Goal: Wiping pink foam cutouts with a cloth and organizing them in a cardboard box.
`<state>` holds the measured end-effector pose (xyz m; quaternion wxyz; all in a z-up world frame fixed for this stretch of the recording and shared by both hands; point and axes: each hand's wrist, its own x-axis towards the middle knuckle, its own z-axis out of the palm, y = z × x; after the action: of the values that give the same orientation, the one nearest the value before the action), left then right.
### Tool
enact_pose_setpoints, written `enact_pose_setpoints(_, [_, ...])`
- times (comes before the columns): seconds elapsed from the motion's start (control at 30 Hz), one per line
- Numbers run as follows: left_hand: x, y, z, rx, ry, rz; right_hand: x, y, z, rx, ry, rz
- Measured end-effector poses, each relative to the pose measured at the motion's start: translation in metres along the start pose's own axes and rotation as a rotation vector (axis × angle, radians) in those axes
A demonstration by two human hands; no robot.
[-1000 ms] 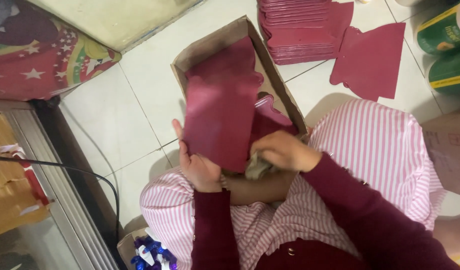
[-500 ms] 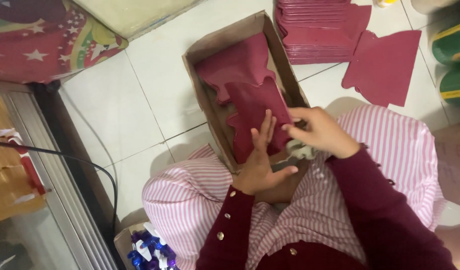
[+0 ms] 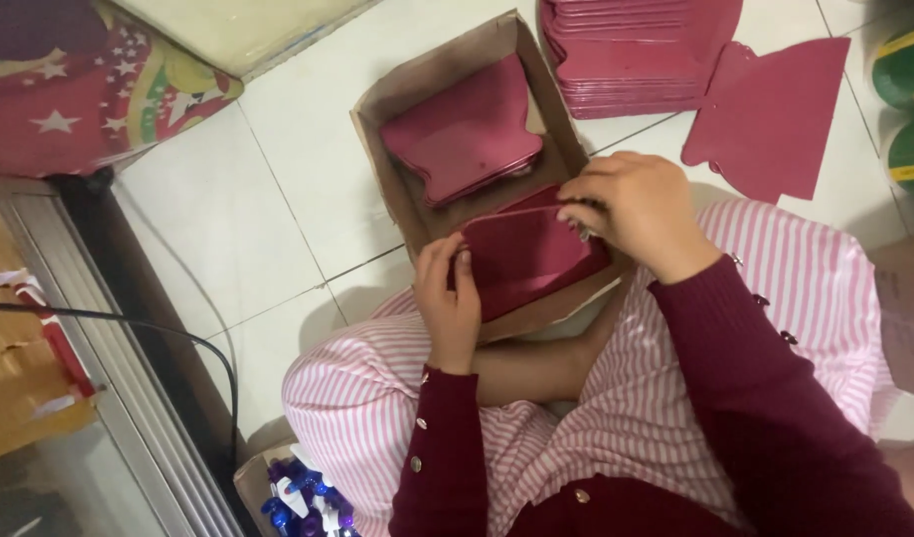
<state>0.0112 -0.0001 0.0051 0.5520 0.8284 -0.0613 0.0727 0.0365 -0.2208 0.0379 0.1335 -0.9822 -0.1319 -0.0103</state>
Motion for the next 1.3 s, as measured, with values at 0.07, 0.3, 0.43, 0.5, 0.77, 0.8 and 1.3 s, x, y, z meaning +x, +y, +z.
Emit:
enact_pose_setpoints(0.07, [-0.003, -0.005, 0.003, 0.05, -0.103, -0.117, 0.0, 0.006, 0.003, -0.01, 0.002, 0.021])
enact_pose_setpoints(0.3, [-0.007, -0.014, 0.011, 0.33, -0.394, -0.45, -0.001, 0.02, 0.006, 0.62, 0.273, 0.344])
enact_pose_setpoints(0.43, [-0.01, -0.016, 0.015, 0.515, -0.214, -0.326, -0.009, 0.074, -0.014, 0.67, 0.418, 0.588])
enact_pose_setpoints(0.5, [-0.007, -0.006, 0.014, 0.398, -0.245, -0.127, -0.022, 0.126, 0.003, 0.466, 0.42, 0.746])
enact_pose_setpoints(0.77, [-0.004, -0.003, 0.034, 0.841, -0.493, -0.093, -0.008, 0.112, 0.016, 0.091, -0.407, 0.988])
enact_pose_setpoints(0.8, [-0.005, 0.002, 0.031, 0.833, -0.535, -0.139, -0.007, 0.098, 0.013, -0.03, -0.423, 0.863])
enact_pose_setpoints(1.3, [-0.01, -0.005, 0.034, 0.583, -0.493, -0.147, -0.052, 0.159, 0.022, 0.007, -0.099, 1.054])
